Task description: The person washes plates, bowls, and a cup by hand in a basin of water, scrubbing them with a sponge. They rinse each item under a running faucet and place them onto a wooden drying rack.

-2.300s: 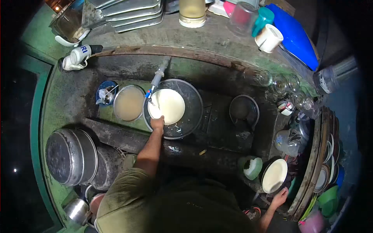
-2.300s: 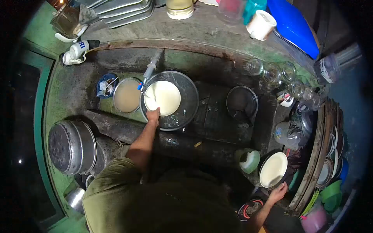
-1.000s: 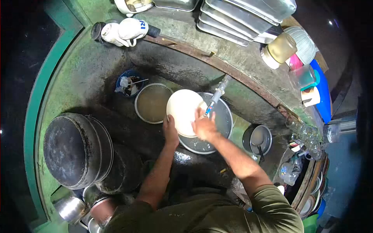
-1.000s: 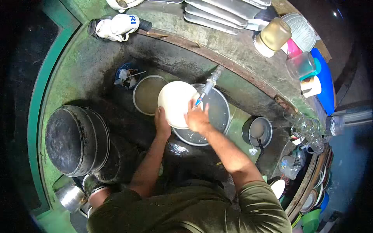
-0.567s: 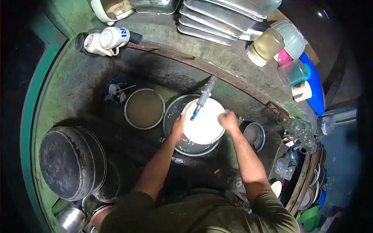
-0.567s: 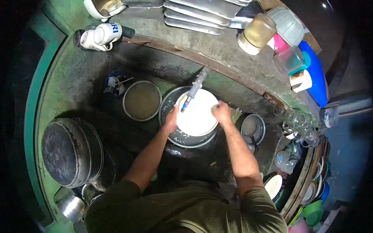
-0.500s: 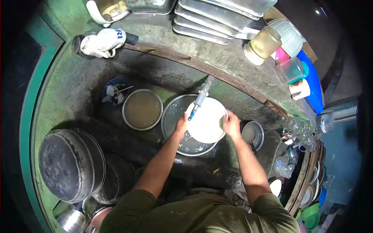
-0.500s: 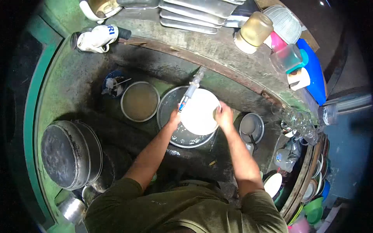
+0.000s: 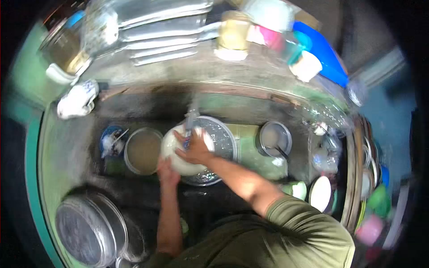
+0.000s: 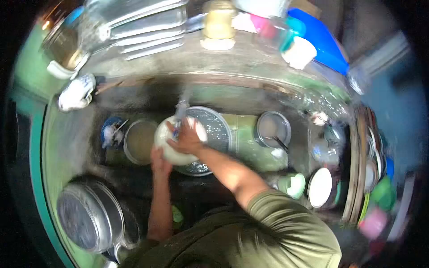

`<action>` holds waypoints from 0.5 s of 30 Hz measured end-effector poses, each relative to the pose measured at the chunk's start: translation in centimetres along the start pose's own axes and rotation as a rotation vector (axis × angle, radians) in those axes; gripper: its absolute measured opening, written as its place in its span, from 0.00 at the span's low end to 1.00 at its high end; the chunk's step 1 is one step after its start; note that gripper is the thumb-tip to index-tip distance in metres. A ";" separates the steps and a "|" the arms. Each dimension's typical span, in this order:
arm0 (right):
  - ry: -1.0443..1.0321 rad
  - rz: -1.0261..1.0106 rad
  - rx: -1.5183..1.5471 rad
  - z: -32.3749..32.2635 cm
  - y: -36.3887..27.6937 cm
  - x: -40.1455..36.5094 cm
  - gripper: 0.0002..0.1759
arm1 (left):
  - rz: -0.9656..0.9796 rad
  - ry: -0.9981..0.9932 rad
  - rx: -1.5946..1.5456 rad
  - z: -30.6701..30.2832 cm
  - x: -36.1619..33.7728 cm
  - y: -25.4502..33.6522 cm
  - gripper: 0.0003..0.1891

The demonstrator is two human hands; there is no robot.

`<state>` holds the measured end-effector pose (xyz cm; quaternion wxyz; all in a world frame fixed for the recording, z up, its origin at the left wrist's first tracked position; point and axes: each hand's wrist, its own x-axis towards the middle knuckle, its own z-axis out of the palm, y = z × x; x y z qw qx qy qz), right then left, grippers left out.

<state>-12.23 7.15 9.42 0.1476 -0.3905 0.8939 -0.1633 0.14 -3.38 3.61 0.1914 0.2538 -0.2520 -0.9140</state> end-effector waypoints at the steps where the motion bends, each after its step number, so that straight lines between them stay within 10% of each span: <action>1: 0.246 0.024 -0.076 4.4 2.2 2.0 0.42 | 0.021 -0.047 0.069 -0.3 -0.1 0.9 0.24; 2: -0.096 0.220 0.167 -0.1 2.3 1.8 0.45 | -0.020 -0.214 0.088 -2.7 0.6 1.2 0.24; 6: -0.336 0.422 1.194 -0.7 8.8 -3.0 0.39 | -0.170 -0.155 0.172 -4.7 2.1 0.3 0.26; 8: -0.126 0.185 0.636 0.6 11.6 -6.2 0.28 | -0.086 -0.252 0.455 -6.0 4.9 -2.9 0.26; 15: -0.011 0.217 0.585 -11.7 15.2 -28.0 0.20 | -0.176 -0.112 0.563 -2.7 8.9 -9.1 0.26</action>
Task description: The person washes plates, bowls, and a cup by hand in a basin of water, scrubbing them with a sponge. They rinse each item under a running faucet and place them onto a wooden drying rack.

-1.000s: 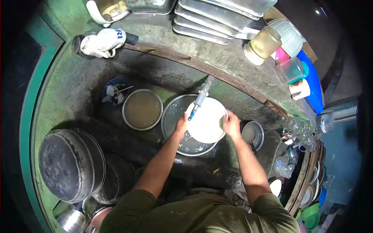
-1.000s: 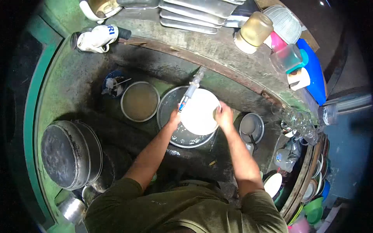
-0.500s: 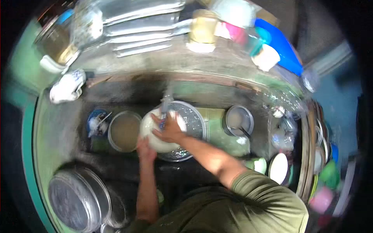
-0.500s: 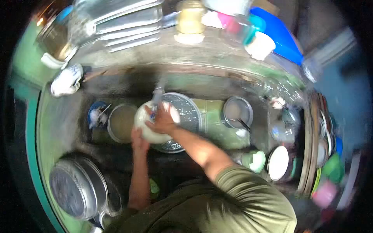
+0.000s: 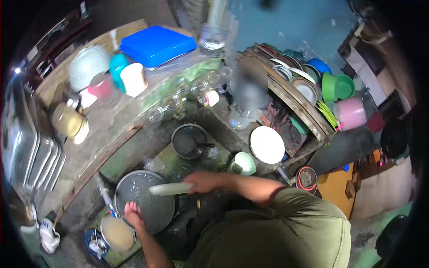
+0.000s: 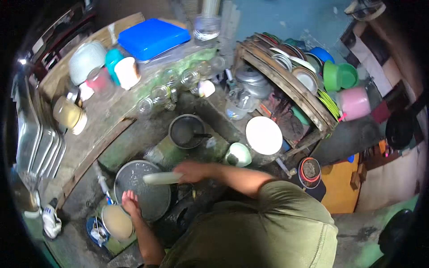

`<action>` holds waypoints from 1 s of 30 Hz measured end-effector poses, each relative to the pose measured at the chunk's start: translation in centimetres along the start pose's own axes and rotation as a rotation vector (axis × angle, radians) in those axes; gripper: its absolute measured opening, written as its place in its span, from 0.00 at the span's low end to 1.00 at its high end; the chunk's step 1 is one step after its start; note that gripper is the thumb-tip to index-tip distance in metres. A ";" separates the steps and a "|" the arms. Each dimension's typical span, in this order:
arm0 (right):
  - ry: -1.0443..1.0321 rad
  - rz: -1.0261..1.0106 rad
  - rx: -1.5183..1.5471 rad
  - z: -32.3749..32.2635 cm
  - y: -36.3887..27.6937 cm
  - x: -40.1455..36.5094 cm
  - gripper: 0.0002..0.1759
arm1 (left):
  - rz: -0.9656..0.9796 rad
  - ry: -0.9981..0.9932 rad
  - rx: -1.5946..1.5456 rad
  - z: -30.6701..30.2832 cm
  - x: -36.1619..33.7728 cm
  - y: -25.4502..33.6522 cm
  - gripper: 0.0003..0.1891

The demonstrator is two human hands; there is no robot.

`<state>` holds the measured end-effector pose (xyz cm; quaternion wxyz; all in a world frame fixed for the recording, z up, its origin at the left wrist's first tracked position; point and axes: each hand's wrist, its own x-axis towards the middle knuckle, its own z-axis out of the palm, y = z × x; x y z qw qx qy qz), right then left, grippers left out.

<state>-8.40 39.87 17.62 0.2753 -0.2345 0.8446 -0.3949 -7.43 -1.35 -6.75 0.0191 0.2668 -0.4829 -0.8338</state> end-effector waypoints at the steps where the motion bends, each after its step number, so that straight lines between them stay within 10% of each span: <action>1: 0.053 0.035 0.052 -2.8 1.1 -3.2 0.20 | -0.019 0.154 0.021 1.2 -0.9 0.0 0.27; 5: 0.723 0.134 0.642 -12.8 4.3 -17.8 0.16 | -0.105 0.294 0.089 1.6 -4.3 -0.6 0.14; 10: 1.595 -0.560 0.997 -27.4 14.5 -29.3 0.20 | -0.025 0.460 0.164 3.0 -9.6 -4.0 0.09; 19: 1.734 -0.643 1.256 -48.4 35.1 -41.2 0.27 | -0.036 0.312 0.152 19.6 -16.5 -7.2 0.11; 21: 1.690 -0.034 1.212 -49.6 36.4 -42.1 0.32 | -0.030 0.246 0.142 22.4 -17.5 -7.4 0.11; 30: 1.400 0.634 0.770 -49.1 33.0 -43.7 0.31 | 0.112 -0.034 0.275 32.1 -17.5 -9.2 0.11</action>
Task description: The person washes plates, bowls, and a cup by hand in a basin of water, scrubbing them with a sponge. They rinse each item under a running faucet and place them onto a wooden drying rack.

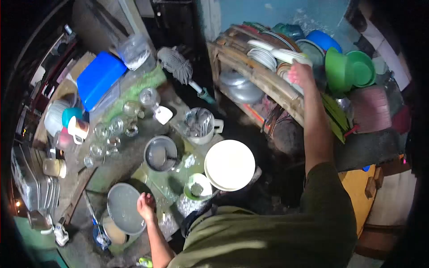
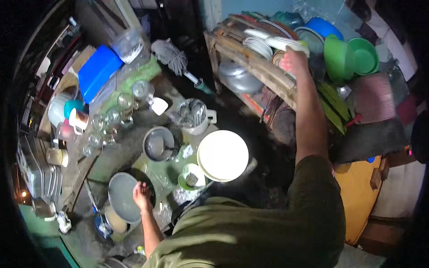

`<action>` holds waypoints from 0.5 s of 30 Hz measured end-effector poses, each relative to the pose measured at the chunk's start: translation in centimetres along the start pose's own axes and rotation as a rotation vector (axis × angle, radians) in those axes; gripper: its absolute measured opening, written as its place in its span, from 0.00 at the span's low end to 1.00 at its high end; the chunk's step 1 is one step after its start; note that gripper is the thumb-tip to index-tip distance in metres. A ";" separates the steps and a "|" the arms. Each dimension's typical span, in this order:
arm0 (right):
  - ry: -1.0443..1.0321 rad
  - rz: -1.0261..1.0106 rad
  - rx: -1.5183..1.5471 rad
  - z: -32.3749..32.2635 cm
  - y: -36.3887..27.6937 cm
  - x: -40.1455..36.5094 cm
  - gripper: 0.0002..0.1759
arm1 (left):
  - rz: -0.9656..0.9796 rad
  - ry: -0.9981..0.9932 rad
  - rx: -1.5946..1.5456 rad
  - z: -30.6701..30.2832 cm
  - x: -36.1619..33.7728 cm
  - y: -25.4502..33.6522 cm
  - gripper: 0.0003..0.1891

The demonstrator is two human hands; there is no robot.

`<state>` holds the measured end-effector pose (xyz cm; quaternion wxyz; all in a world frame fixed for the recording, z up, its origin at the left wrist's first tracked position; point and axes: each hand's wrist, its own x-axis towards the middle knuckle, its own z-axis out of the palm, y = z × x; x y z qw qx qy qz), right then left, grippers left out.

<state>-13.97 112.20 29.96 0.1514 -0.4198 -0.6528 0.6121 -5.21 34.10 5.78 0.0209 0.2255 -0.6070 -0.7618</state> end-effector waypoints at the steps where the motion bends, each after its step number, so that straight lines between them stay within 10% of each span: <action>1: -0.003 -0.197 0.047 -0.1 0.7 -1.8 0.28 | 0.011 -0.031 0.056 1.1 -0.2 0.1 0.11; 7: -0.522 -0.150 -0.165 6.4 13.9 -15.7 0.19 | 0.095 -0.423 0.478 13.9 -3.5 2.4 0.13; 8: -0.313 -0.599 -0.689 8.8 17.6 -17.3 0.19 | 0.100 -0.489 0.544 15.6 -3.6 2.1 0.14; 15: -0.158 -0.399 -0.978 12.8 27.5 -20.8 0.11 | 0.113 -0.850 0.652 21.8 -4.7 -1.0 0.13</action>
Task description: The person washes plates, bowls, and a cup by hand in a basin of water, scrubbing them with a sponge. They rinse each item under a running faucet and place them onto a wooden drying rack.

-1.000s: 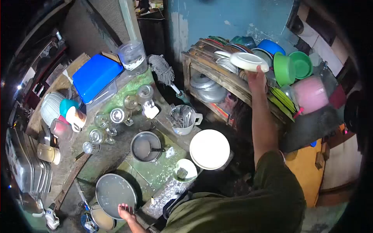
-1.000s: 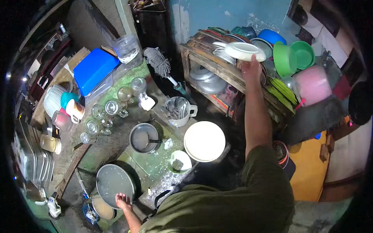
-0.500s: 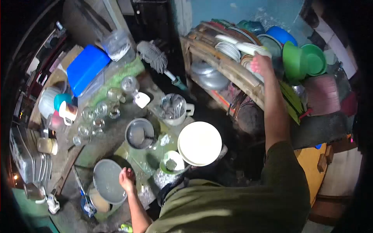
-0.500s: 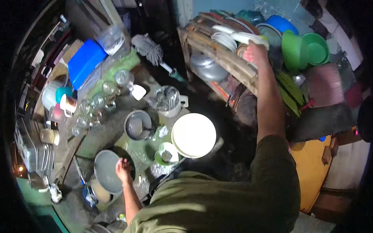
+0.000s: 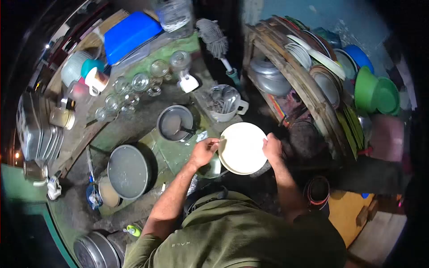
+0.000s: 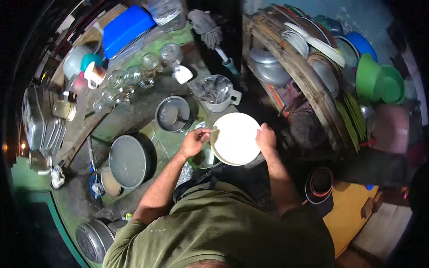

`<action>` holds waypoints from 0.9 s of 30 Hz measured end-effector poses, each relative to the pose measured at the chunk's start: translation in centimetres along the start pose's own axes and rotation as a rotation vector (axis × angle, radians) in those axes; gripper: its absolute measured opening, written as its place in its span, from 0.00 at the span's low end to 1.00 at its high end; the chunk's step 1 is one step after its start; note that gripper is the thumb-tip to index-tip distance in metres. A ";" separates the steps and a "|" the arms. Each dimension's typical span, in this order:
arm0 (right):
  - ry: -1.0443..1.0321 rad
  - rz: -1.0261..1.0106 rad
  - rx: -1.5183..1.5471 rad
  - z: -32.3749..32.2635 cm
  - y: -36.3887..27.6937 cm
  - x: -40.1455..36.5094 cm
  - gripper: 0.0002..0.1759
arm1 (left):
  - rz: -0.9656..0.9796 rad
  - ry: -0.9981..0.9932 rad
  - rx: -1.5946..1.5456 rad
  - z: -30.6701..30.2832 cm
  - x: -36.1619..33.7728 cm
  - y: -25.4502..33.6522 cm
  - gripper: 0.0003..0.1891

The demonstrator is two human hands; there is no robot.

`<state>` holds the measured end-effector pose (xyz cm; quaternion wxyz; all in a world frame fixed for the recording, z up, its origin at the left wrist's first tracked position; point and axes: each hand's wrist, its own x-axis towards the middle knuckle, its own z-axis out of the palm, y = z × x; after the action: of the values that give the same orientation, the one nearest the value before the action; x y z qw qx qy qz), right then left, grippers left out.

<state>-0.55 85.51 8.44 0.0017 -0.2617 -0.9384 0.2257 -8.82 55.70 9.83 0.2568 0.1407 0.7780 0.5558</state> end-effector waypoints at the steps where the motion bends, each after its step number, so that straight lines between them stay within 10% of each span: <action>1: -0.013 0.066 -0.008 0.0 -0.3 -0.1 0.10 | 0.004 -0.003 -0.006 -0.1 -0.4 -0.8 0.14; 9: 0.195 -0.336 0.135 -5.2 -2.4 -1.3 0.06 | -0.003 0.053 -0.233 -4.3 -6.8 -1.4 0.20; 13: 0.101 -0.400 0.259 -4.5 -15.6 -4.6 0.08 | -0.226 -0.058 -0.670 -8.8 -10.2 0.0 0.21; 17: -0.263 -0.442 0.379 1.7 -27.9 -8.1 0.15 | -0.037 0.330 -1.117 -15.0 -13.8 -8.5 0.21; 19: -0.332 -0.463 0.329 4.0 -31.8 -10.3 0.19 | -0.003 0.650 -0.887 -18.6 -15.2 -13.3 0.21; 22: -0.418 -0.544 0.176 7.9 -33.2 -12.3 0.21 | 0.126 0.982 0.270 -22.7 -18.6 -13.8 0.24; 27: -0.472 -0.618 0.084 11.6 -33.4 -15.7 0.16 | 0.079 0.999 0.149 -27.7 -21.0 -19.3 0.23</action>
<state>-4.83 47.48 13.98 -0.1355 0.0928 -0.9376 0.3066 -5.55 16.52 3.81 -0.1786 -0.0951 0.8375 0.5077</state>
